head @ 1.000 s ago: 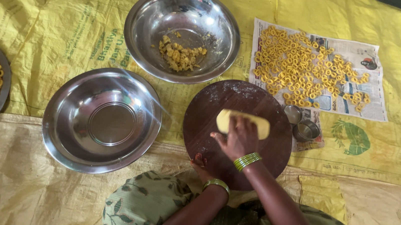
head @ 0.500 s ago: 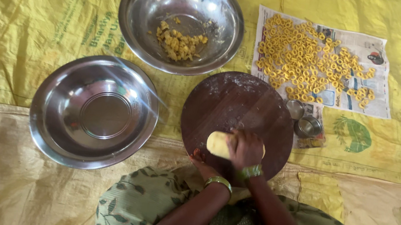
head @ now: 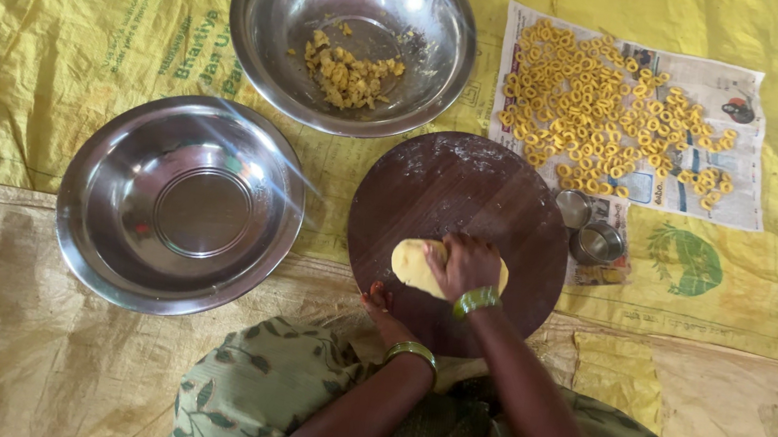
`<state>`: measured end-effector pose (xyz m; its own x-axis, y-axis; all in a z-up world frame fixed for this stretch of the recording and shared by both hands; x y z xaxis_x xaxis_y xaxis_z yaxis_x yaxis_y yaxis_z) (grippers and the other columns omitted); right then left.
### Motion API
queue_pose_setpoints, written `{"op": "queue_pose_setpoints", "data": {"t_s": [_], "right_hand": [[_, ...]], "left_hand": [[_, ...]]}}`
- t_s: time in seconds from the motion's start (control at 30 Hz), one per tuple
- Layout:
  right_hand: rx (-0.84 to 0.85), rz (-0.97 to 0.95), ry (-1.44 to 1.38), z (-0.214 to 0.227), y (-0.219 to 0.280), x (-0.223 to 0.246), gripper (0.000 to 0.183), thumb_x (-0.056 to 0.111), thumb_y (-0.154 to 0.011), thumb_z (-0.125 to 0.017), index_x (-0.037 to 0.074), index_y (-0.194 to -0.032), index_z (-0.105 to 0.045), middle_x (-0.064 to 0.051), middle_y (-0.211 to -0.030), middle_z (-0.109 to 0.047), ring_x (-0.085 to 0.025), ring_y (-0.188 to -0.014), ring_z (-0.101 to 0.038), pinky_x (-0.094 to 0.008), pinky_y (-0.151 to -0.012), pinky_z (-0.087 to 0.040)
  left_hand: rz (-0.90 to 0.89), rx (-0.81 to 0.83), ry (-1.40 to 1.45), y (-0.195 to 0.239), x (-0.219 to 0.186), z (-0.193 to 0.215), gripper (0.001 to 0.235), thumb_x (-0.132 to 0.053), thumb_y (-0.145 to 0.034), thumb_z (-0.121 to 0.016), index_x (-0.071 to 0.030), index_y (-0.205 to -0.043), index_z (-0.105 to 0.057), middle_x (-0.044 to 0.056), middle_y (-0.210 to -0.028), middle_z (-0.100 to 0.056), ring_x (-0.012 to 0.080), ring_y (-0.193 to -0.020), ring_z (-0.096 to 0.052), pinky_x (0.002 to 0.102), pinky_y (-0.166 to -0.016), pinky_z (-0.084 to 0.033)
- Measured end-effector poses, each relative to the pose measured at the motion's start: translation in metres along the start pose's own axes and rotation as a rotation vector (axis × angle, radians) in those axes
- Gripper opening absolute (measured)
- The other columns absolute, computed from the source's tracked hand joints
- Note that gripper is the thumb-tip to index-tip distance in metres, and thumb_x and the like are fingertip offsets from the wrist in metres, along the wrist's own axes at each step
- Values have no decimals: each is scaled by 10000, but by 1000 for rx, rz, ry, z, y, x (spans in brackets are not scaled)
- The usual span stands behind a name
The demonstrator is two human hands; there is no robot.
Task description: The person kneads a large ball of yellow dough on a wooden board, then tears off smaller pieces and rolls them into cylindrical shapes. The person continues to shape the dough pieces by hand, preparing them for the next stage of food preparation.
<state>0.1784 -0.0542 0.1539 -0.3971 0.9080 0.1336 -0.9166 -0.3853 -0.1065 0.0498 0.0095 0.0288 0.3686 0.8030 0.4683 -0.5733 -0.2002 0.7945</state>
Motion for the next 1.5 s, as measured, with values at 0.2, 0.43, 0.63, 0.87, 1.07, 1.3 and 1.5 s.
{"op": "queue_pose_setpoints", "data": {"t_s": [0.2, 0.43, 0.63, 0.87, 1.07, 1.3, 1.5], "right_hand": [[337, -435, -247, -3, -44, -58, 714, 687, -1055, -377, 125, -710, -650, -148, -714, -672, -298, -663, -649, -503, -683, -530], [-348, 158, -195, 52, -5, -17, 436, 508, -1050, -527, 147, -930, -741, -64, -996, -756, -244, -906, -678, -492, -948, -470], [-75, 154, -97, 17, -13, 22, 470, 514, -954, -594, 91, -1093, -745, -106, -1030, -747, -278, -954, -686, -471, -896, -498], [-336, 275, -38, 58, 91, 77, 579, 520, -958, -529, 17, -1206, -673, -162, -1181, -717, -315, -1145, -646, -519, -1019, -469], [-413, 330, -11, 55, 76, 77, 548, 510, -990, -463, 18, -1116, -668, -175, -1048, -719, -337, -993, -683, -510, -934, -513], [466, -149, -196, -23, -18, 3, 549, 615, -1011, -441, 202, -787, -725, -34, -594, -649, -236, -512, -611, -421, -528, -504], [-409, 169, 19, 68, -55, 10, 508, 551, -1043, -492, 123, -986, -760, -58, -910, -742, -255, -873, -700, -476, -762, -526]], "left_hand": [[-53, 36, -1442, -35, -20, -21, 719, -565, -1087, -191, -30, -1542, -348, 204, -1553, -373, 351, -1469, -316, 507, -1209, -217], [-206, 165, -2466, -69, -47, -38, 718, -573, -1081, -205, -44, -1510, -433, 186, -1514, -441, 318, -1443, -384, 470, -1200, -274], [-274, 219, -2612, -55, -33, -43, 723, -579, -1075, -217, -55, -1482, -505, 170, -1480, -499, 290, -1421, -442, 439, -1192, -322], [-246, 100, -2658, -5, -4, -25, 641, -581, -1022, -235, -192, -1428, -542, 26, -1425, -566, 198, -1368, -503, 387, -1164, -357], [-192, 142, -2584, -8, 5, -21, 648, -581, -1039, -243, -159, -1430, -541, 56, -1448, -561, 204, -1385, -486, 397, -1177, -331], [-234, 138, -2646, -60, -39, -42, 722, -565, -1078, -231, -17, -1380, -590, 125, -1361, -645, 226, -1324, -555, 391, -1150, -330], [-306, 278, -2572, -74, -43, -57, 610, -532, -1080, -254, -109, -1327, -618, 33, -1360, -604, 173, -1276, -515, 410, -1153, -370]]}}
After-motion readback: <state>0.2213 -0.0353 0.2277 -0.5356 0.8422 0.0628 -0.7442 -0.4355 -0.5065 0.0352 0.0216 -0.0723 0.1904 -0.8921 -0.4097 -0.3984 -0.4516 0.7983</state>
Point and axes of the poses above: each hand's wrist, its own y-axis away from the middle knuckle, its own z-axis out of the back of the hand, x = y × z, the point moved 8 cm from there along -y, towards the middle knuckle
